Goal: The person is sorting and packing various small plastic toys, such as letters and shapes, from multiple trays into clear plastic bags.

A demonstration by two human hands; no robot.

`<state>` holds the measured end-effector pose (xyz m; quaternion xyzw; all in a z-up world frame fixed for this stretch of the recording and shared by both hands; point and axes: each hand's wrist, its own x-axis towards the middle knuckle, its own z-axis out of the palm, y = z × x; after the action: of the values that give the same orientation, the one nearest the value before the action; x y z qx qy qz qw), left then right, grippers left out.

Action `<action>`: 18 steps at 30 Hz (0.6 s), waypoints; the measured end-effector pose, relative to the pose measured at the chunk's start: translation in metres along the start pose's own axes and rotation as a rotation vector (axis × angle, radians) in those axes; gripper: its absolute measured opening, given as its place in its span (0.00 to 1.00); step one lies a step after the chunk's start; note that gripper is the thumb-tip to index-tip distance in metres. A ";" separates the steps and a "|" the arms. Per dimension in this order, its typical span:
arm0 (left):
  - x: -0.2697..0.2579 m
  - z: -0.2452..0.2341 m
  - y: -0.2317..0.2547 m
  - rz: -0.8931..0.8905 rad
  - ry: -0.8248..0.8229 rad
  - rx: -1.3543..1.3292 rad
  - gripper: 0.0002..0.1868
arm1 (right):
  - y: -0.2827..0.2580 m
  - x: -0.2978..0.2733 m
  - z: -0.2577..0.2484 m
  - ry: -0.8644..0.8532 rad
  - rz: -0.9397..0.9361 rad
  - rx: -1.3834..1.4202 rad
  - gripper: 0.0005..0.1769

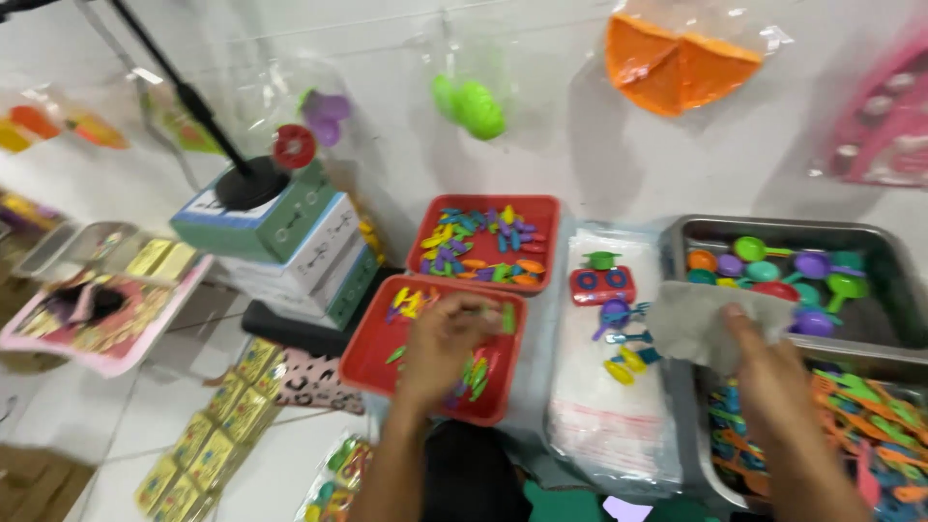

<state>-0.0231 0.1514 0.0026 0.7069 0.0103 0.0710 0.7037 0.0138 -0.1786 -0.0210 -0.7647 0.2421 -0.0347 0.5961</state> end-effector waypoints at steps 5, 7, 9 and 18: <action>0.006 0.111 -0.040 0.001 -0.246 -0.263 0.10 | 0.016 -0.012 0.009 -0.044 -0.008 0.058 0.37; 0.015 0.142 -0.039 0.000 -0.286 -0.344 0.10 | 0.022 -0.010 0.006 -0.113 -0.014 0.068 0.38; 0.031 0.162 -0.036 0.089 -0.273 -0.301 0.07 | 0.027 -0.001 0.002 -0.651 -0.494 0.609 0.53; 0.018 0.161 -0.015 0.314 -0.177 0.006 0.10 | -0.012 -0.016 -0.013 -0.254 -0.652 -0.083 0.17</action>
<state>0.0145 -0.0063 -0.0104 0.7054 -0.1619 0.1177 0.6799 -0.0008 -0.1817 -0.0020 -0.8237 -0.0895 -0.1180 0.5473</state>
